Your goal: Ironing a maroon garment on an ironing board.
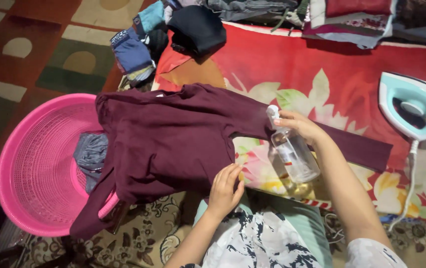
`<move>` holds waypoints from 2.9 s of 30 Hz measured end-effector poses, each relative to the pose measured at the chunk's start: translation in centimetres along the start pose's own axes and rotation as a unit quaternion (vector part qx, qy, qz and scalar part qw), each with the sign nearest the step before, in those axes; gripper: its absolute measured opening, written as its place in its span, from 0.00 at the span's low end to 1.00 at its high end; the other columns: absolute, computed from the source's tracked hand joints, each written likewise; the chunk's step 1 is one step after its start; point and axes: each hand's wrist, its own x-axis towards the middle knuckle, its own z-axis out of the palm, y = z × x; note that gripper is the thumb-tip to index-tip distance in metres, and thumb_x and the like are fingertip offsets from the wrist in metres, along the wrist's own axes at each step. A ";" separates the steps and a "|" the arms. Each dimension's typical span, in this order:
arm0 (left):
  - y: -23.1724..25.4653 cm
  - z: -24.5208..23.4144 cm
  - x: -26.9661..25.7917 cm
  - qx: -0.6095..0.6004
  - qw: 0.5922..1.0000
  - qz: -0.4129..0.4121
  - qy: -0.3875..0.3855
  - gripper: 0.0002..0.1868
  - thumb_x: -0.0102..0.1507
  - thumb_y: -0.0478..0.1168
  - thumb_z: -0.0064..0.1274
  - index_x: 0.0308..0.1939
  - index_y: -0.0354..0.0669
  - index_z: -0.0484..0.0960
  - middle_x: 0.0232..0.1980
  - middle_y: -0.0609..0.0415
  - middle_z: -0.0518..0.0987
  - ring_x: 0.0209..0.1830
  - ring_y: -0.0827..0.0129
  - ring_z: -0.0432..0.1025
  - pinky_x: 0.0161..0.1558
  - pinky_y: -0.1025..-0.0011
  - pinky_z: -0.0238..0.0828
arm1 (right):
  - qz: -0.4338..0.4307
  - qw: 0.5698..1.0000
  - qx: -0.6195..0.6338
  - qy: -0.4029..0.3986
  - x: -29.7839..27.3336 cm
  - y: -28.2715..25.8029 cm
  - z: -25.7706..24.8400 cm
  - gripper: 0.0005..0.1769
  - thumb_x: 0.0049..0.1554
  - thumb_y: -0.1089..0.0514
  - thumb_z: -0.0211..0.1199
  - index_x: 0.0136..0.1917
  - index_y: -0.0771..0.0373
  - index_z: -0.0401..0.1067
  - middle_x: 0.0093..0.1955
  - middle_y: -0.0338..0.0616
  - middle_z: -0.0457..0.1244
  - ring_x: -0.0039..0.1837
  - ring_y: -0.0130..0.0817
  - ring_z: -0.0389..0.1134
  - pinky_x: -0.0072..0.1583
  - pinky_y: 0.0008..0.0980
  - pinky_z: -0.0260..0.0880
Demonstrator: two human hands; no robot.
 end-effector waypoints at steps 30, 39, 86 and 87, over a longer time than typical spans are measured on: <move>1.5 9.9 5.9 0.012 0.992 0.037 -0.116 0.30 0.62 0.40 0.57 0.68 0.42 0.70 0.67 0.41 0.71 0.68 0.48 0.66 0.66 0.54 0.63 | 0.026 0.950 0.098 0.296 -20.9 12.5 -14.5 0.29 0.57 0.47 0.63 0.68 0.62 0.69 0.58 0.46 0.70 0.53 0.38 0.71 0.54 0.40 0.72; 1.4 10.6 5.8 0.050 0.993 0.059 -0.085 0.25 0.61 0.38 0.57 0.62 0.39 0.76 0.65 0.40 0.73 0.66 0.46 0.68 0.65 0.53 0.65 | -0.027 0.992 0.023 0.125 -15.2 8.5 -8.0 0.32 0.54 0.50 0.67 0.69 0.62 0.69 0.59 0.46 0.69 0.58 0.33 0.70 0.56 0.34 0.71; -7.7 15.7 27.0 0.139 0.953 0.111 -0.243 0.11 0.59 0.46 0.61 0.41 0.45 0.87 0.43 0.48 0.82 0.46 0.51 0.77 0.51 0.54 0.72 | -0.053 0.625 -0.619 0.472 -17.8 2.1 -22.5 0.23 0.52 0.50 0.70 0.58 0.59 0.72 0.49 0.55 0.70 0.52 0.56 0.72 0.52 0.53 0.71; -8.2 16.1 27.8 0.116 0.940 0.084 -0.310 0.15 0.57 0.51 0.64 0.39 0.46 0.88 0.42 0.48 0.83 0.45 0.52 0.78 0.48 0.56 0.73 | -0.031 0.644 -0.625 0.440 -18.6 2.1 -22.0 0.23 0.52 0.48 0.71 0.59 0.56 0.72 0.48 0.53 0.70 0.51 0.55 0.73 0.51 0.52 0.71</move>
